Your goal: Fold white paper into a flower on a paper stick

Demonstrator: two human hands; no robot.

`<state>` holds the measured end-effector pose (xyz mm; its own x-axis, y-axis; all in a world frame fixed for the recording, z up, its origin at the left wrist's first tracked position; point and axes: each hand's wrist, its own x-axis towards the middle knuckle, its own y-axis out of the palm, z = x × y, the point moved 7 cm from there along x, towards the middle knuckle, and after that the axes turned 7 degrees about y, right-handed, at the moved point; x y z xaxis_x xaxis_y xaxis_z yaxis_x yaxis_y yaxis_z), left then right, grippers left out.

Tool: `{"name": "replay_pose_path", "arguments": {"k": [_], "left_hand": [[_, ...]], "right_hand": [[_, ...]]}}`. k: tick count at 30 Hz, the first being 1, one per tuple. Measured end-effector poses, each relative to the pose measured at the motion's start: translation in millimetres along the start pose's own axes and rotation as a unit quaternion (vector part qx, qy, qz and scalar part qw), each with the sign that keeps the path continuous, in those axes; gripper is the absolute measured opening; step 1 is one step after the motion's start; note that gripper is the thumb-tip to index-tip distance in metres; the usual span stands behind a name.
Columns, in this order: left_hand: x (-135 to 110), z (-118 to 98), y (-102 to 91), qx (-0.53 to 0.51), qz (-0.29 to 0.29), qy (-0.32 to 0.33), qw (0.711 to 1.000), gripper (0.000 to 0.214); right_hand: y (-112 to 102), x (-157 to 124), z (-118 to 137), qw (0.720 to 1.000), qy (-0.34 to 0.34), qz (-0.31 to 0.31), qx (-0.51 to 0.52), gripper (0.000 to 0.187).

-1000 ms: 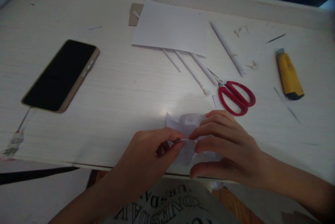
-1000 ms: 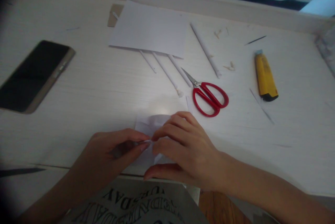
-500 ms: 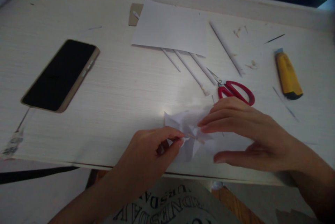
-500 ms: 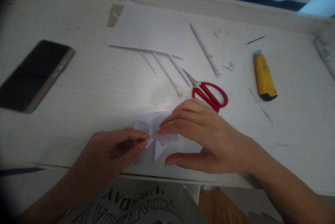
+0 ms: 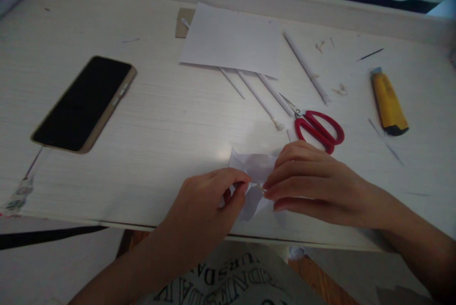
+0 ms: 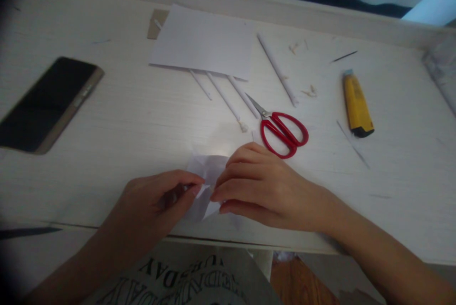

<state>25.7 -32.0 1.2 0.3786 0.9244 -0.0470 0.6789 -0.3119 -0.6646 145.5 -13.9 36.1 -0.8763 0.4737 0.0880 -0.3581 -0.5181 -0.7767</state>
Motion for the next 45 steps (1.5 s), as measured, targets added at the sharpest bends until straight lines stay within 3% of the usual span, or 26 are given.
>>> {"name": "replay_pose_path", "arguments": {"k": [34,42,45], "left_hand": [[-1,-7,9.3,-0.045,0.046,0.028,0.998,0.011],[-2,-8,10.1,-0.082,0.082,0.042,0.992,0.037],[-2,-6,12.1,-0.08,0.092,0.035,0.992,0.037]], "right_hand": [[4,1,0,0.998,0.042,-0.018,0.033,0.014],[4,1,-4,0.998,0.057,-0.016,0.021,0.017],[4,1,-5,0.998,0.061,-0.019,0.019,0.02]]}}
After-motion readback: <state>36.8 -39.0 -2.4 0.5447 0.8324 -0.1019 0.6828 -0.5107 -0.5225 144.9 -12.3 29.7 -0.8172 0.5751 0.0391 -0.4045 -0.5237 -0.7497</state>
